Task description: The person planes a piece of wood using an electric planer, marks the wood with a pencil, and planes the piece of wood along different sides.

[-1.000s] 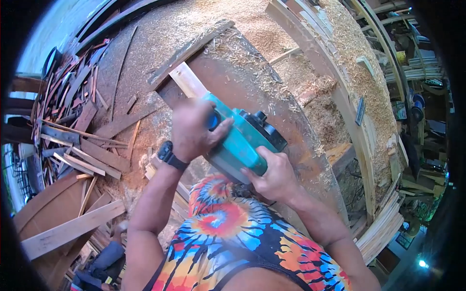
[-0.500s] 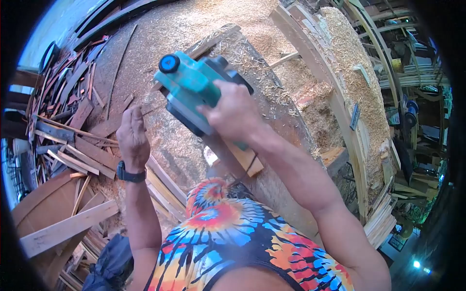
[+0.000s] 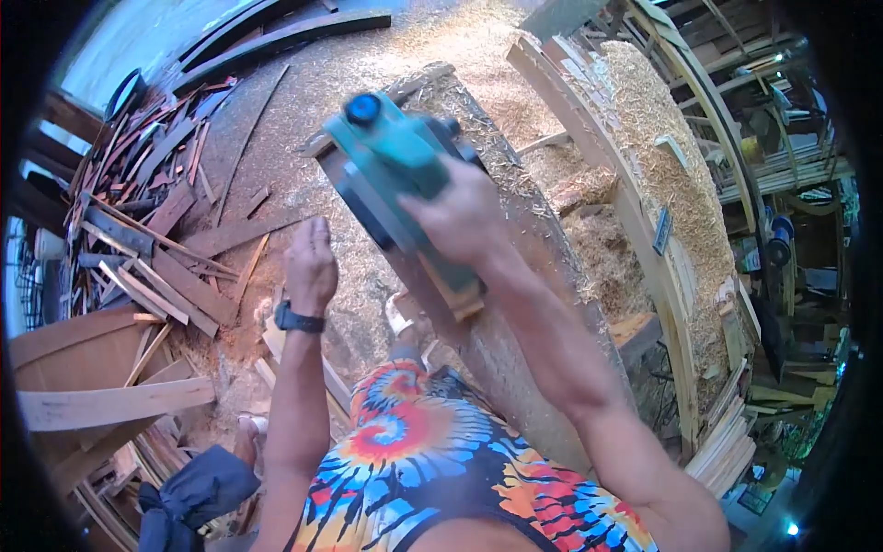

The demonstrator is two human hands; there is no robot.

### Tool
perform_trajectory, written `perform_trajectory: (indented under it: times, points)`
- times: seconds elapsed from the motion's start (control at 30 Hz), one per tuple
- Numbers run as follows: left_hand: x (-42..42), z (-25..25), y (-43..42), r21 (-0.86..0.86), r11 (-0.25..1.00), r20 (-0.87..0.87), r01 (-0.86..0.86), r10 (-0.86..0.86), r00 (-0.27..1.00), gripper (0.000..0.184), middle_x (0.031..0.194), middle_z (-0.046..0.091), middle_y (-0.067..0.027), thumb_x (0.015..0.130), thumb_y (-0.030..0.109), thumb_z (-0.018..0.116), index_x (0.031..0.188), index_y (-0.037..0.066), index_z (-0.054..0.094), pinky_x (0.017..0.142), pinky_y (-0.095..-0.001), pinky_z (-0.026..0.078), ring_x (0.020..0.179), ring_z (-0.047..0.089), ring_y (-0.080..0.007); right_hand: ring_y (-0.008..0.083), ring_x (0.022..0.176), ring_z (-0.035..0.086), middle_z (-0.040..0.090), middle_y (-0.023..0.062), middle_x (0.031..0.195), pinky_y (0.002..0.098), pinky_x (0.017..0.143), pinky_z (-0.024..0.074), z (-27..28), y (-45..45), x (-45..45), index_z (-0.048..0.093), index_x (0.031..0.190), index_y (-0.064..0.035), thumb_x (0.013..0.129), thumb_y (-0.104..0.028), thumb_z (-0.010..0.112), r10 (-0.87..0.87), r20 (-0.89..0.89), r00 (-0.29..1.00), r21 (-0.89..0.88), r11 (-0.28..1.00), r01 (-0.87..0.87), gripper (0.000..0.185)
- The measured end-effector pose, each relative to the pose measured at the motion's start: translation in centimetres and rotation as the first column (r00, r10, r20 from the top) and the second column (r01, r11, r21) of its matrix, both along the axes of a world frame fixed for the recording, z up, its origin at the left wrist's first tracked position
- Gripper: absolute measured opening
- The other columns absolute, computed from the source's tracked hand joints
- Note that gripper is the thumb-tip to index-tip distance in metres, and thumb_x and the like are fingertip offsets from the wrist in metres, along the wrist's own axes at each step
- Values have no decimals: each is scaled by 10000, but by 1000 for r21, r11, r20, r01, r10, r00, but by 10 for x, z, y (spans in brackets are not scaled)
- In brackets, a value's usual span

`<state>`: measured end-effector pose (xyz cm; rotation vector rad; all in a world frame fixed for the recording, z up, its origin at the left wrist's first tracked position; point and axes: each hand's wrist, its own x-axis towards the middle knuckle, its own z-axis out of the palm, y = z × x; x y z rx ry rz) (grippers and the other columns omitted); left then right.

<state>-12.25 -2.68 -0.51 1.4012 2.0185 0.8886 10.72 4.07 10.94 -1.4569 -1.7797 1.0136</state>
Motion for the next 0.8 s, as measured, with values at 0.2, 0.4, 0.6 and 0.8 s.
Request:
perform_trajectory:
  times: [0.2, 0.4, 0.6, 0.8]
  points:
    - [101, 18, 29, -247, 969, -91, 14, -38, 995, 796, 1035, 679, -347, 925, 582, 613, 1385, -37, 418, 839, -519, 546, 1014, 674, -480, 199, 958, 726, 761, 133, 1040, 363, 867, 562, 23, -156, 120, 671, 1198, 26, 824, -135, 820, -133, -74, 988, -148, 982, 121, 433]
    - [146, -11, 32, -144, 989, -94, -12, -2, 996, 889, 1042, 707, -318, 805, 516, 730, 1411, -56, 419, 832, -474, 582, 936, 709, -444, 134, 889, 684, 743, 92, 989, 316, 825, 551, 49, -269, 201, 668, 1195, 35, 818, -93, 820, -253, 78, 964, -289, 920, 265, 426]
    - [124, -31, -1, -41, 999, -10, 3, -3, 1000, 419, 1017, 699, -304, 953, 363, 569, 1193, 41, 689, 879, -505, 532, 1025, 675, -454, 116, 905, 666, 734, 63, 1011, 304, 828, 540, 62, -311, 221, 676, 1190, 26, 840, -95, 809, -355, 30, 934, -473, 818, 326, 394]
    - [115, -26, 14, 26, 999, 168, 26, -30, 985, 462, 1172, 701, -248, 1018, 380, 532, 1335, 59, 631, 947, -420, 523, 1120, 673, -399, 157, 925, 690, 748, 106, 1014, 336, 844, 543, 43, -314, 203, 666, 1180, 23, 873, -211, 806, -275, -61, 960, -404, 886, 228, 410]
